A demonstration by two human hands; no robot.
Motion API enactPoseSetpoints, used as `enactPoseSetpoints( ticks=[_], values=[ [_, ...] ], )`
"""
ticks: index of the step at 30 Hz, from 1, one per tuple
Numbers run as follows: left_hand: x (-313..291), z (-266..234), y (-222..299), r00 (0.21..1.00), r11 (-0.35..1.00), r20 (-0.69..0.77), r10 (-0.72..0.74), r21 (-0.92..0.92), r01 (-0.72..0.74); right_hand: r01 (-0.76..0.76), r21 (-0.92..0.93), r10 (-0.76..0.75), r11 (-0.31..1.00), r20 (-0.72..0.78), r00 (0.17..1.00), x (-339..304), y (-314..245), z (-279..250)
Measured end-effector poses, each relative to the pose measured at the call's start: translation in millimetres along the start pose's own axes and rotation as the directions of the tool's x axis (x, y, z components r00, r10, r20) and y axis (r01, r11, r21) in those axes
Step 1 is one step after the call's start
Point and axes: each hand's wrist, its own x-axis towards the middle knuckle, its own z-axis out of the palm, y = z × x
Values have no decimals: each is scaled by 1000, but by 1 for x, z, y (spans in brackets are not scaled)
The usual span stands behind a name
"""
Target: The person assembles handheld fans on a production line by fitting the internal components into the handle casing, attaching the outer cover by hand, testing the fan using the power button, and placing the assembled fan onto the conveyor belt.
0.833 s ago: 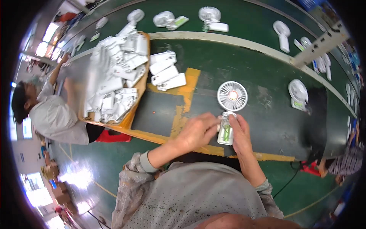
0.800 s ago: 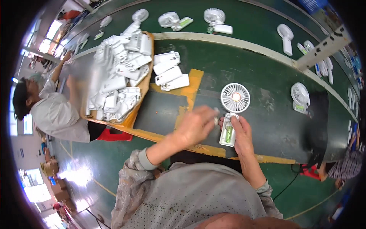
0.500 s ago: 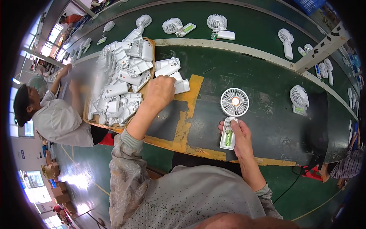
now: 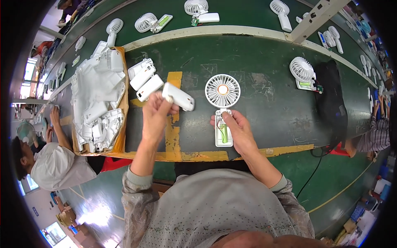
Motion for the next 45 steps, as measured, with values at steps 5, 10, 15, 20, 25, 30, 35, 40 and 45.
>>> enactPoseSetpoints(
  ticks=[5,10,15,20,25,30,35,40,45],
  values=[
    [-41,-1,-10,938,929,8,-347,139,343,9,18,-9,1000,17,1000,-2,1,0],
    [-56,13,20,966,291,202,160,926,-242,29,21,-30,999,15,999,-3,1,0],
    [-42,27,8,935,267,308,175,899,-346,30,17,-31,999,26,999,-3,2,1],
    [-45,34,13,973,331,229,-18,920,-210,17,28,-20,999,96,995,-6,2,-5],
    [-79,54,32,992,731,126,-29,680,-65,-69,195,46,978,120,992,-11,-5,-6],
    [-97,79,35,967,612,249,56,757,-230,-109,218,65,970,199,978,-17,-15,-7],
    [-96,86,21,952,469,301,59,833,-293,-121,216,64,969,255,965,-18,-16,-7],
    [-93,88,14,952,431,299,62,852,-295,-120,198,61,973,282,957,-19,-13,-10],
    [-92,88,9,955,405,291,53,868,-287,-107,166,53,980,300,953,-19,-11,-10]
  ],
)
